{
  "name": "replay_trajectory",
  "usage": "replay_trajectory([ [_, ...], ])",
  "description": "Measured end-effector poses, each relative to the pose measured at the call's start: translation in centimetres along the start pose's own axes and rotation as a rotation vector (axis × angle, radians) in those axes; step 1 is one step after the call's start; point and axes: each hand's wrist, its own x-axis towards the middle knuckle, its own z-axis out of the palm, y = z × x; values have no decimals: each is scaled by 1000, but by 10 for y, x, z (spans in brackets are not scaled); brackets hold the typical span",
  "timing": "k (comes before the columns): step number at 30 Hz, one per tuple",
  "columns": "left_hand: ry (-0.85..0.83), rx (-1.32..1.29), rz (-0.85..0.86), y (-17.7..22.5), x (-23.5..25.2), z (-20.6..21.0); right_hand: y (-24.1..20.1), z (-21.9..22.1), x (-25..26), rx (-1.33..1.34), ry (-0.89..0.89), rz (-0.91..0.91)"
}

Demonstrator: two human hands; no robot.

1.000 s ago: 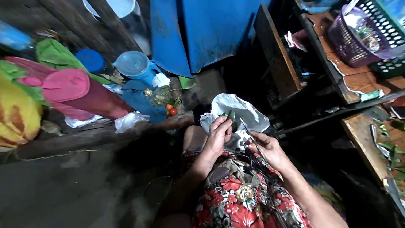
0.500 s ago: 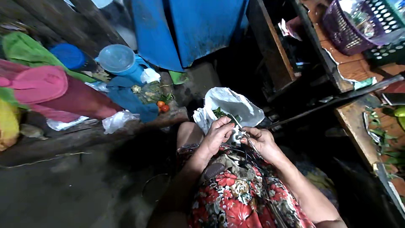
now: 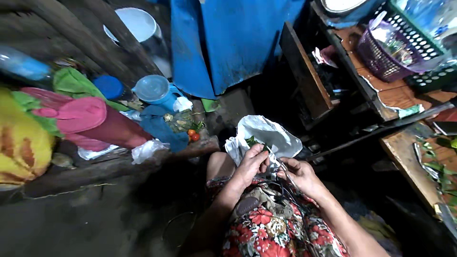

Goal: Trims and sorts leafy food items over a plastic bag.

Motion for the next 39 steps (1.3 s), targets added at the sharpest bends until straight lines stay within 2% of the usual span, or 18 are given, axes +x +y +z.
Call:
replay_trajectory([
  [6,-50,39,-21,0,-2,-2,-4,2,0,-35,1,-2],
  [16,-45,50,-14,4,-6,-11,2,1,-2,91,51,-2],
  [23,-23,62,-32,-3,-10,-6,-14,-2,-8,21,-23,58],
  [29,-7,94,-22,-1,-12,-8,-7,-3,-7,35,-64,-56],
  [35,-29,52,12,-2,-8,-7,-9,-10,-10,26,-50,-61],
  [39,20,25,35,-3,-5,-4,-7,-13,-12,56,-26,-41],
])
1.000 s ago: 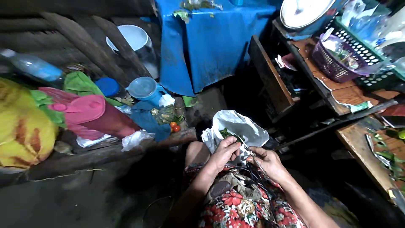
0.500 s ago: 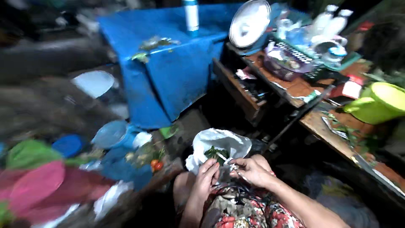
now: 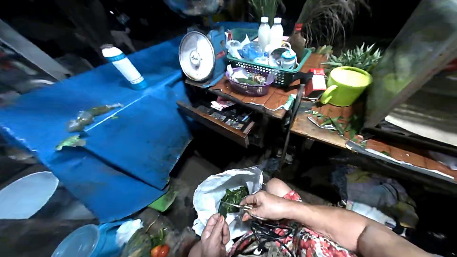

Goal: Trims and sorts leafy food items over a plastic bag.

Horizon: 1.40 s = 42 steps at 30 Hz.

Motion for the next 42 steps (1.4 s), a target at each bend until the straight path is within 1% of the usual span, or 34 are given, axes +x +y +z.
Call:
replay_trajectory([
  [5,17,-19,21,-1,3,1,2,2,0,-17,-58,-5],
  [7,11,-27,29,-2,3,0,0,3,0,-28,-56,-4],
  [10,81,-68,88,0,4,0,-3,1,2,-36,-26,-18],
  [12,94,-68,115,4,4,-2,-3,0,2,-51,-33,-30],
  [14,62,-66,106,4,4,-3,-2,1,2,-66,-55,-55],
  [19,-96,-19,35,-6,5,0,-2,3,4,-73,-85,-52],
  [27,-110,-14,18,-5,5,2,1,-2,1,-89,-72,-96],
  [31,-66,-7,30,-5,5,3,4,-2,0,-69,-22,-110],
  [35,55,-17,63,-2,2,10,3,-3,-3,-46,-2,-41],
  [38,122,15,6,6,0,15,1,-5,-4,-96,-27,-1],
  [40,111,3,-3,5,0,15,4,-5,-5,-117,-48,-1],
  [42,59,1,5,0,1,13,6,-3,-5,-127,-50,-6],
])
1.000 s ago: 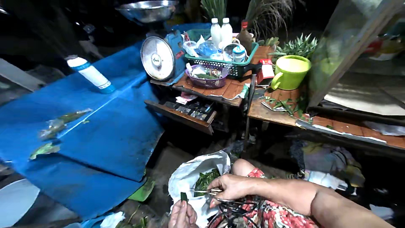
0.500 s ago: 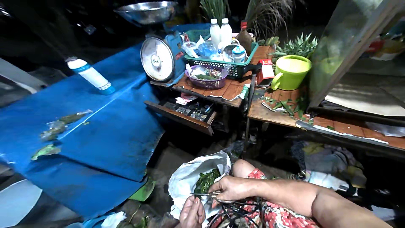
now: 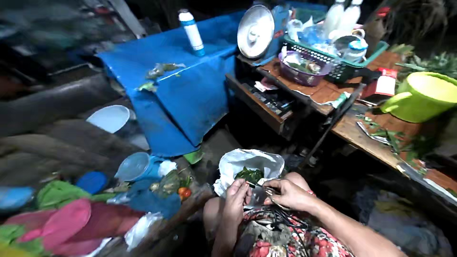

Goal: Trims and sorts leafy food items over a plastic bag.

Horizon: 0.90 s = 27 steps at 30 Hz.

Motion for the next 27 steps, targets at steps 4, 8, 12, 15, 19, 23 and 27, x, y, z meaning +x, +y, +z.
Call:
replay_trajectory([
  [4,-85,17,-19,-4,0,0,0,2,1,4,12,28],
  [8,-75,13,-1,-10,0,-6,0,6,3,34,-11,49],
  [12,-71,26,4,-8,0,-9,0,6,5,29,-4,9],
  [15,-75,51,-17,-4,-1,-11,-3,5,6,49,12,-13],
  [19,-20,38,-29,-4,1,-11,0,3,8,87,61,-5],
  [23,73,-11,-3,0,3,-5,4,1,7,88,32,16],
  [27,1,32,-5,-2,2,-1,4,3,6,63,-35,19],
])
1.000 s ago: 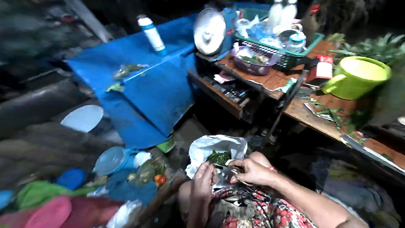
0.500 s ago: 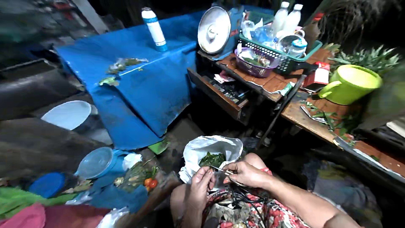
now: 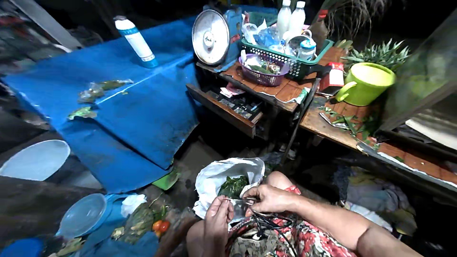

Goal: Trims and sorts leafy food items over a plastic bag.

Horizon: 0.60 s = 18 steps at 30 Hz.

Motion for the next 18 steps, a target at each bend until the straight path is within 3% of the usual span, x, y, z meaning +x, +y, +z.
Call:
replay_trajectory([
  [5,-136,48,16,-5,0,-4,-1,0,1,-29,5,-9],
  [18,-147,82,26,-9,2,-7,4,1,2,-8,63,-101],
])
